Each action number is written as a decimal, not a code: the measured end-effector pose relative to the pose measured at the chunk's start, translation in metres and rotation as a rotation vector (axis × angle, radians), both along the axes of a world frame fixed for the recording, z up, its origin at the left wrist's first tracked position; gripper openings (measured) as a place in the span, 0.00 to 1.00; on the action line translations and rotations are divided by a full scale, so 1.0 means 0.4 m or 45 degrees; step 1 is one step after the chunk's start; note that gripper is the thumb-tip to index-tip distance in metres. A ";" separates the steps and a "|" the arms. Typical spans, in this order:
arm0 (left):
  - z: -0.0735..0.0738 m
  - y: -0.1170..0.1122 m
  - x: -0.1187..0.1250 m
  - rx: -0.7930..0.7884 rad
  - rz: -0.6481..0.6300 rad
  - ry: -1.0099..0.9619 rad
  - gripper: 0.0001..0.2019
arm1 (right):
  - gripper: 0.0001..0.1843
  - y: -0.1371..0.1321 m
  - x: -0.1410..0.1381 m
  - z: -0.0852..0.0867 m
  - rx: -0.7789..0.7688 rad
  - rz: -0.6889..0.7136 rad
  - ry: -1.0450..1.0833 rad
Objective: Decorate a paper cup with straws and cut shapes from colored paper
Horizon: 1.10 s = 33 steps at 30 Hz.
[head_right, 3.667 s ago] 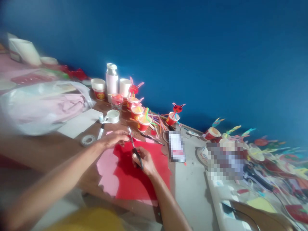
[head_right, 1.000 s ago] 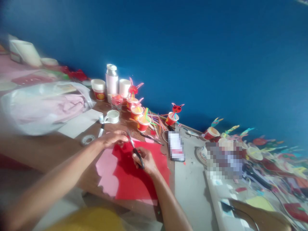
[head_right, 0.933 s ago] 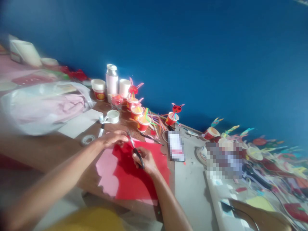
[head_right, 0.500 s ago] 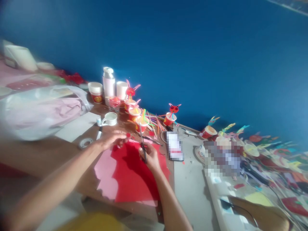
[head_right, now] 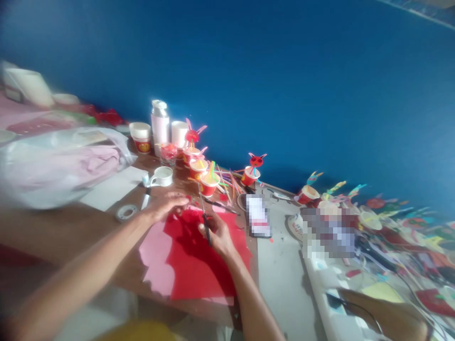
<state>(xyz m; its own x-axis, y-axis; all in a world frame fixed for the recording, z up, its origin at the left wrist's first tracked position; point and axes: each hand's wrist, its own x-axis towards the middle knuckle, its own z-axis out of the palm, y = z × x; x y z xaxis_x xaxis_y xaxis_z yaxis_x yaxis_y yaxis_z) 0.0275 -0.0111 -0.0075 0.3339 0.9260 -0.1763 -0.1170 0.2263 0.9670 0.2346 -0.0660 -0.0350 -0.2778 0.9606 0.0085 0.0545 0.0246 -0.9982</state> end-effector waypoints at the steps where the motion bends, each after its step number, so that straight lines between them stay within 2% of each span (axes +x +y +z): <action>1: 0.000 -0.001 0.002 0.012 0.008 0.005 0.08 | 0.21 -0.002 -0.002 0.000 -0.004 0.020 -0.023; 7: 0.011 -0.020 0.016 0.036 0.058 0.065 0.07 | 0.20 -0.011 -0.010 -0.008 0.015 0.093 -0.095; 16: 0.044 -0.041 0.026 0.038 0.059 0.182 0.06 | 0.20 -0.008 -0.011 0.000 0.025 0.059 0.071; 20: 0.051 -0.052 0.033 0.033 -0.041 0.204 0.04 | 0.20 -0.003 -0.009 0.005 0.100 -0.052 0.114; 24: 0.045 -0.060 0.038 0.111 -0.229 0.257 0.04 | 0.19 0.001 -0.007 0.013 0.124 -0.151 0.169; 28: 0.032 -0.059 0.044 0.265 -0.403 0.359 0.05 | 0.21 0.001 -0.008 0.009 0.106 -0.163 0.206; 33: 0.022 -0.061 0.052 0.342 -0.486 0.452 0.07 | 0.22 0.001 -0.014 -0.008 0.028 -0.107 0.218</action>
<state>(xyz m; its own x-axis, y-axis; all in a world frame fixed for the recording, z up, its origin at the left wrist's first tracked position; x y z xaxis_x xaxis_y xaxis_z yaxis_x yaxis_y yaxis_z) 0.0484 -0.0356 0.0013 0.6159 0.7796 -0.1137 0.2660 -0.0699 0.9614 0.2289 -0.0657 -0.0384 -0.1893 0.9794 0.0698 -0.1134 0.0488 -0.9923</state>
